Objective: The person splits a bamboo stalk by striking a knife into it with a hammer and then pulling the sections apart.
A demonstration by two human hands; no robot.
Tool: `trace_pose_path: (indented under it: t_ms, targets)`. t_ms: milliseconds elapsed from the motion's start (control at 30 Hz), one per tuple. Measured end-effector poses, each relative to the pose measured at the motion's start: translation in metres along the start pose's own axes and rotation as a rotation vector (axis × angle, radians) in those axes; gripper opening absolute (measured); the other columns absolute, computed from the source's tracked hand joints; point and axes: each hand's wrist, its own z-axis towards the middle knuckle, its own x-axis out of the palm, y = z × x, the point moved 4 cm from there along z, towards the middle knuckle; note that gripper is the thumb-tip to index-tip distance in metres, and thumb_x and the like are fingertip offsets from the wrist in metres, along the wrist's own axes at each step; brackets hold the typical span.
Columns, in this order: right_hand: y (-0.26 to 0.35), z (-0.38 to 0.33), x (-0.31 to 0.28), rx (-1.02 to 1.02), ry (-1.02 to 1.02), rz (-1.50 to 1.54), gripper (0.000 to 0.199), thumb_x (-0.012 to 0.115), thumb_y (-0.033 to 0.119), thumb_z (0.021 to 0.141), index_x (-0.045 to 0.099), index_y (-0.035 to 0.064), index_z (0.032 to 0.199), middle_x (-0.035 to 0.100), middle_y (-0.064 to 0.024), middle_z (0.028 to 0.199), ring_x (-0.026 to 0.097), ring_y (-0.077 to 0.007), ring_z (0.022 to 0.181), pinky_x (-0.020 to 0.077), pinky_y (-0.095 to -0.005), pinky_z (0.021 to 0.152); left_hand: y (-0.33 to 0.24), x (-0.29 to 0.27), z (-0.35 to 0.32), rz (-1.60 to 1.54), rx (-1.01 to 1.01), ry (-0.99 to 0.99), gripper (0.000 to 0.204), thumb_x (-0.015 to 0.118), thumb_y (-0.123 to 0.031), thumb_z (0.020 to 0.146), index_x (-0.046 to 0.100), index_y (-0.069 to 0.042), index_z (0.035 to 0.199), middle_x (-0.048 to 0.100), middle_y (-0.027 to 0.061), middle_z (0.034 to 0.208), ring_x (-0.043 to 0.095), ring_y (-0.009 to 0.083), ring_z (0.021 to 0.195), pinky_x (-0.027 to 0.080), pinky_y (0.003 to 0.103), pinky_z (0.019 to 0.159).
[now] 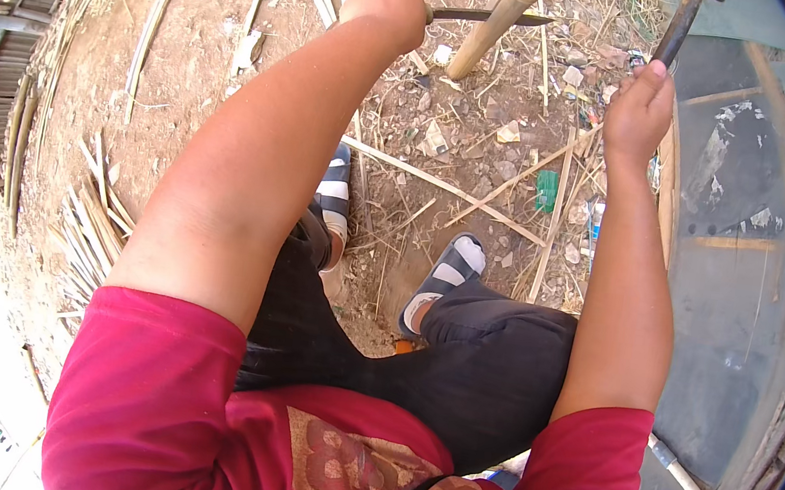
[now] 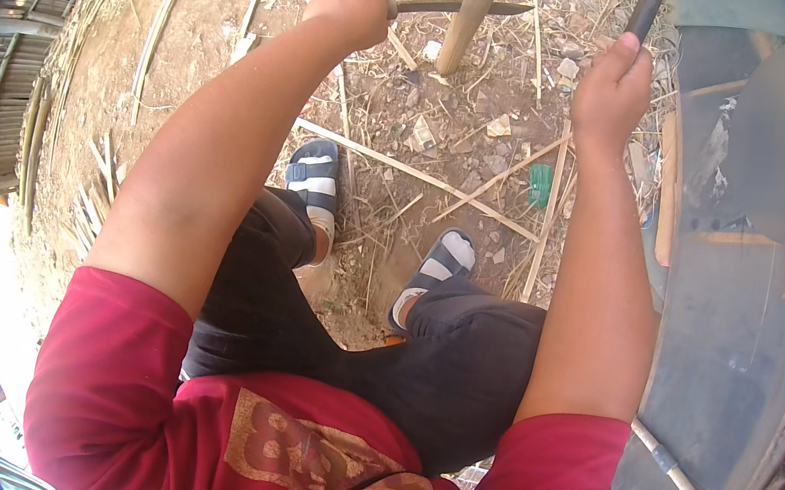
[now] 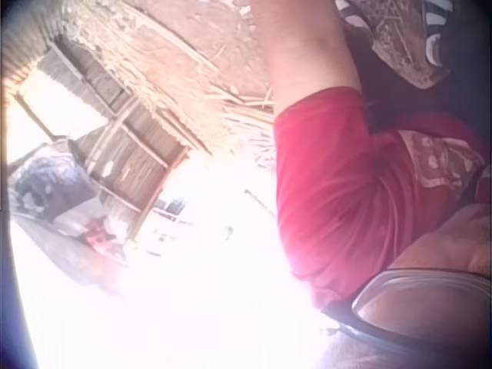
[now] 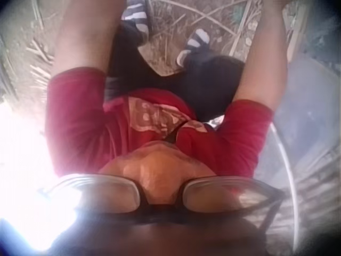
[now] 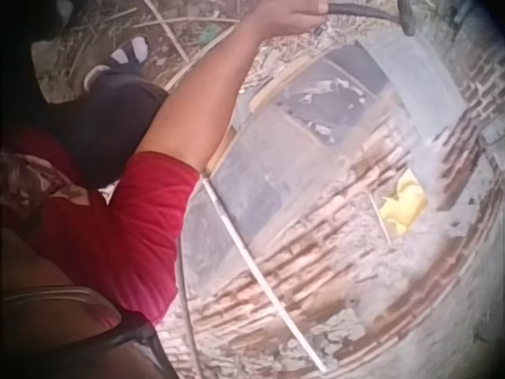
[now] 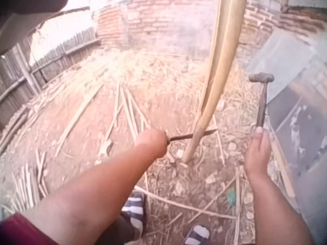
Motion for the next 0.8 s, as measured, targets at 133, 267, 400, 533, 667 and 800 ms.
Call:
trace_pose_path:
  t_ms: [133,267,400,533,667,800]
  targets:
    - [-0.057,-0.028,0.030,-0.059,0.136,-0.404,0.055,0.037,0.045,0.109,0.062,-0.0043,0.110,0.067,-0.0232,0.087,0.068,-0.0407,0.088,0.0505,-0.0527,0.083,-0.007,0.000,0.003,0.004,0.037,-0.021,0.038,0.055,-0.012,0.095,0.074,-0.028,0.123,0.074,0.0085,0.116,0.073,0.0289,0.105,0.061,0.043,0.091]
    - [-0.039,-0.015,0.027,0.109,0.117,-0.342,0.055,0.037,0.046,0.109,0.063,-0.0029,0.102,0.065,-0.0211,0.082,0.066,-0.0382,0.083,0.0483,-0.0530,0.079,-0.006,0.009,0.004,0.013,0.041,-0.008,0.038,0.054,-0.011,0.095,0.074,-0.026,0.124,0.074,0.0090,0.116,0.072,0.0295,0.106,0.061,0.042,0.091]
    - [0.022,0.001,-0.004,-0.108,-0.069,-0.114,0.053,0.039,0.047,0.109,0.062,-0.0014,0.108,0.065,-0.0167,0.078,0.065,-0.0353,0.077,0.0488,-0.0500,0.074,0.002,0.010,0.005,-0.006,0.011,-0.014,0.038,0.055,-0.011,0.094,0.074,-0.026,0.124,0.074,0.0089,0.119,0.072,0.0303,0.108,0.061,0.042,0.091]
    - [-0.025,-0.030,0.015,-0.183,-0.016,-0.292,0.052,0.039,0.047,0.109,0.062,0.0008,0.105,0.067,-0.0197,0.083,0.066,-0.0385,0.075,0.0496,-0.0481,0.073,-0.005,0.006,0.004,-0.015,0.002,0.000,0.039,0.055,-0.012,0.094,0.073,-0.027,0.125,0.073,0.0081,0.120,0.072,0.0295,0.107,0.061,0.041,0.092]
    - [-0.056,-0.031,0.037,0.055,0.226,-0.490,0.054,0.040,0.049,0.108,0.064,0.0009,0.108,0.069,-0.0252,0.091,0.068,-0.0453,0.091,0.0488,-0.0534,0.082,-0.008,0.005,0.000,-0.010,0.005,0.028,0.040,0.056,-0.012,0.095,0.073,-0.028,0.126,0.074,0.0076,0.120,0.072,0.0287,0.107,0.061,0.041,0.092]
    - [0.011,-0.009,0.011,-0.057,0.088,-0.245,0.054,0.039,0.048,0.108,0.064,-0.0005,0.104,0.070,-0.0240,0.088,0.068,-0.0438,0.083,0.0502,-0.0530,0.076,-0.003,0.009,0.001,0.005,0.018,0.022,0.040,0.056,-0.012,0.094,0.073,-0.028,0.126,0.074,0.0076,0.118,0.072,0.0284,0.107,0.060,0.041,0.092]
